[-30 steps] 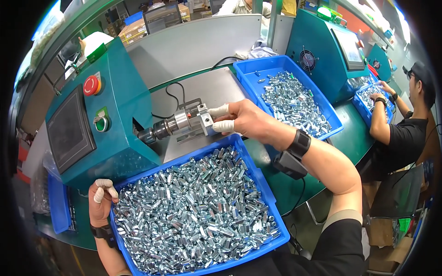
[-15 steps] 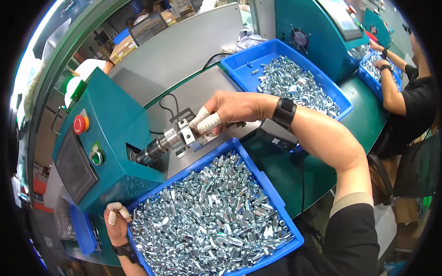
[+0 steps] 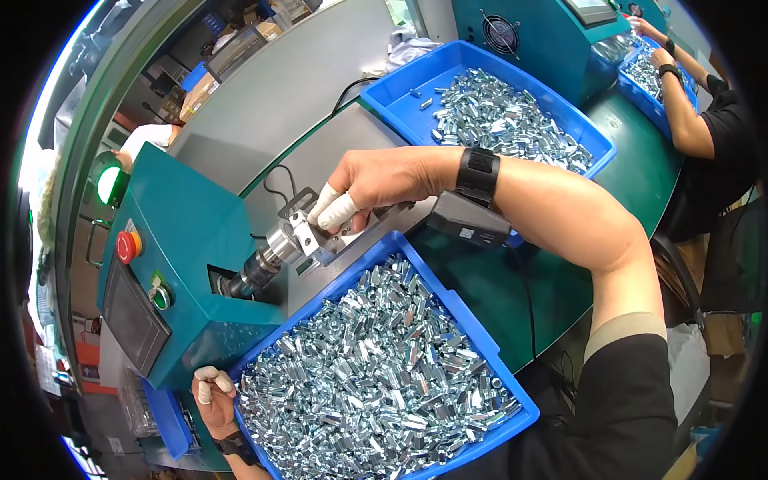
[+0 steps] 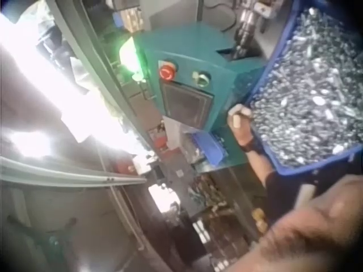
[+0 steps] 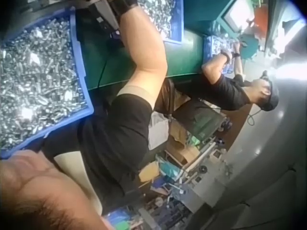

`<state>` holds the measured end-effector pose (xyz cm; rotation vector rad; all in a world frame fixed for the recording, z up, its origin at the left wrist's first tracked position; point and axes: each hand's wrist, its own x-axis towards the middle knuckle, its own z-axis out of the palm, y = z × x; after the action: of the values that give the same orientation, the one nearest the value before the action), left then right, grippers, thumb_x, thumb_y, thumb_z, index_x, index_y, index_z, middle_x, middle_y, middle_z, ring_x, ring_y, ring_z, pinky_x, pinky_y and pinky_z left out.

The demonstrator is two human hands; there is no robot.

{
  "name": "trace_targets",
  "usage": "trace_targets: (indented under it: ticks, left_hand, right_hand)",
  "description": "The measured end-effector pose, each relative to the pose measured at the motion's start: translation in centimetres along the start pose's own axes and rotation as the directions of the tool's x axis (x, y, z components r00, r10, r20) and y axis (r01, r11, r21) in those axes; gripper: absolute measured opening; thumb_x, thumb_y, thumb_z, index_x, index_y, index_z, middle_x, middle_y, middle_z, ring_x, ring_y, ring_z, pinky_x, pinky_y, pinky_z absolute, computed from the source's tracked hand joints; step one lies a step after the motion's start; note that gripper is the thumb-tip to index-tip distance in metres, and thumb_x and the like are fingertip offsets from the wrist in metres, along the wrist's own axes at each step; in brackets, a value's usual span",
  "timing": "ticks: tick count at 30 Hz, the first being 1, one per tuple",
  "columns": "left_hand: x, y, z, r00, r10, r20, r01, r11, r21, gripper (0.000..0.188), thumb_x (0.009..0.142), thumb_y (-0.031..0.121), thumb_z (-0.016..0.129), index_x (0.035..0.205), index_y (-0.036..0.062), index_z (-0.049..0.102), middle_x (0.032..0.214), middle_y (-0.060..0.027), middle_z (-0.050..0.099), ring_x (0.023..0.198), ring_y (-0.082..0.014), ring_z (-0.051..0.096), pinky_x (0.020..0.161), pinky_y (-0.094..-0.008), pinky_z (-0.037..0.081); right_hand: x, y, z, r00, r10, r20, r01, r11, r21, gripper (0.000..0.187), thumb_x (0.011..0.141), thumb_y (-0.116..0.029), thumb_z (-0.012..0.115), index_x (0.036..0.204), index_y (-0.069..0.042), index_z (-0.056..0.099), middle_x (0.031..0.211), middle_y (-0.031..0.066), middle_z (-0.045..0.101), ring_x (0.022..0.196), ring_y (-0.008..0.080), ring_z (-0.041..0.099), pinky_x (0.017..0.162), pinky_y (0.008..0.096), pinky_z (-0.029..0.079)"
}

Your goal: The person picks up a metal part from a blue bin, places it into the machine's clamp, and presses a green button. After the machine processes the part, the person removes it and places it into a different blue bin, repeating the process.

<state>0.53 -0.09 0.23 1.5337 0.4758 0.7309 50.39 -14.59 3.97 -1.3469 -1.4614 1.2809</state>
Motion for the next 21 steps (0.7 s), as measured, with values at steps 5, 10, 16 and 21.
trace_targets:
  ticks: [5,10,16,21]
  left_hand:
    - [-0.1,-0.3,-0.4,0.999,-0.016,-0.039,0.014,0.999,-0.049,0.042,0.097,0.039,0.068,0.11,-0.0003,0.064,0.079,-0.0109,0.067,0.067,-0.0188,0.06,0.059,-0.03,0.051]
    - [-0.1,-0.3,-0.3,0.999,-0.018,-0.038,0.016,0.999,-0.045,0.042,0.097,0.04,0.068,0.111,-0.0001,0.063,0.079,-0.0109,0.067,0.067,-0.0189,0.059,0.059,-0.0292,0.05]
    - [-0.3,-0.4,-0.5,0.999,0.0,-0.04,-0.002,0.999,-0.051,0.043,0.097,0.039,0.067,0.112,-0.0005,0.063,0.08,-0.0111,0.067,0.067,-0.0191,0.059,0.061,-0.0301,0.05]
    - [-0.2,-0.3,-0.6,0.999,-0.009,-0.04,0.007,0.999,-0.038,0.043,0.097,0.038,0.067,0.114,-0.0012,0.063,0.082,-0.0114,0.068,0.069,-0.0199,0.061,0.064,-0.0316,0.051]
  right_hand:
    - [-0.1,-0.2,0.0,1.0,0.029,-0.005,-0.029,1.0,0.012,0.039,0.093,-0.028,0.075,0.122,-0.002,0.073,0.103,0.0033,0.072,0.077,0.009,0.06,0.07,0.0232,0.049]
    - [-0.1,-0.3,-0.1,0.999,0.033,-0.002,-0.033,0.999,0.009,0.038,0.092,-0.03,0.075,0.119,-0.003,0.075,0.102,0.0024,0.073,0.075,0.0089,0.061,0.066,0.0216,0.047]
    - [-0.7,-1.1,0.3,0.996,0.061,-0.06,-0.06,0.998,0.02,0.038,0.093,-0.033,0.074,0.115,-0.003,0.075,0.097,0.0041,0.075,0.072,0.0093,0.063,0.061,0.0217,0.048]
    - [-1.7,-1.3,-0.3,0.963,0.14,-0.231,-0.121,0.988,0.091,0.04,0.094,-0.034,0.072,0.114,0.001,0.071,0.09,0.0092,0.075,0.071,0.0099,0.065,0.06,0.0233,0.05]
